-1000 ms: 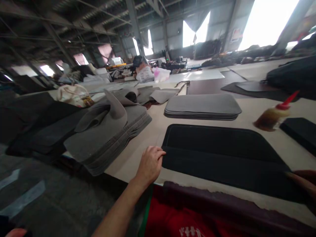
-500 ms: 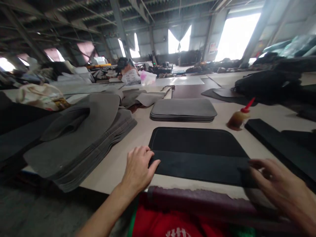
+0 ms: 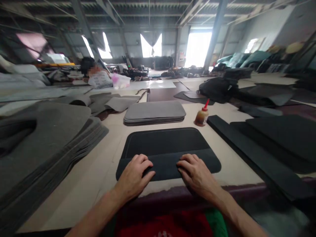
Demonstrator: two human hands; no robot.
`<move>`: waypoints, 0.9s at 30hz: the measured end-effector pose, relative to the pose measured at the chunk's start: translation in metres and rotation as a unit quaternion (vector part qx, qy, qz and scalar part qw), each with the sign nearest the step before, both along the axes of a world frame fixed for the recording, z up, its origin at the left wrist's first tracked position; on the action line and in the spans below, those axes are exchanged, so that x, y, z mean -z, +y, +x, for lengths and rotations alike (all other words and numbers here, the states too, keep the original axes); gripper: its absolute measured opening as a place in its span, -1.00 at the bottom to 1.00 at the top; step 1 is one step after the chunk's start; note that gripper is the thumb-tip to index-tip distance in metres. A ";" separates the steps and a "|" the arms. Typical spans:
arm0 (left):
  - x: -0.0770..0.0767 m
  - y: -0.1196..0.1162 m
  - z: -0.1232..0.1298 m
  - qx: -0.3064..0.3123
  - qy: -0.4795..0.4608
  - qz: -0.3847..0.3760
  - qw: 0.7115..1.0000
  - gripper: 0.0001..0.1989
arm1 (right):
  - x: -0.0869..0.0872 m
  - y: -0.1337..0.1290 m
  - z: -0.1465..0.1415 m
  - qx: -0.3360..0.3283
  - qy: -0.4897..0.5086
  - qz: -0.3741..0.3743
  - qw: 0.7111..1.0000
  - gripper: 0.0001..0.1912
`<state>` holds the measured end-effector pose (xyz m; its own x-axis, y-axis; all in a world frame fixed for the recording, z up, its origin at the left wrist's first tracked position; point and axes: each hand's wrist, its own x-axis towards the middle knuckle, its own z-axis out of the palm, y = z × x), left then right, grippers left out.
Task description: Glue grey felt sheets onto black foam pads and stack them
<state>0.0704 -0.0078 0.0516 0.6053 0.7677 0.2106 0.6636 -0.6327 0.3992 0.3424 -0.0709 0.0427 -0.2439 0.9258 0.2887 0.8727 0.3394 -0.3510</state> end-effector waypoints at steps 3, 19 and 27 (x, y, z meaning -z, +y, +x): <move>0.004 0.004 -0.028 -0.009 -0.009 -0.002 1.000 -0.88 | 0.007 -0.012 0.038 0.043 0.015 -0.001 0.999 -0.81; 0.012 0.007 -0.105 0.009 0.012 0.046 0.999 -0.67 | -0.007 -0.016 0.145 0.217 0.153 -0.071 0.961 -0.59; 0.010 0.006 -0.103 0.000 -0.006 0.037 0.999 -0.74 | -0.041 0.042 0.133 0.240 0.223 -0.059 0.943 -0.45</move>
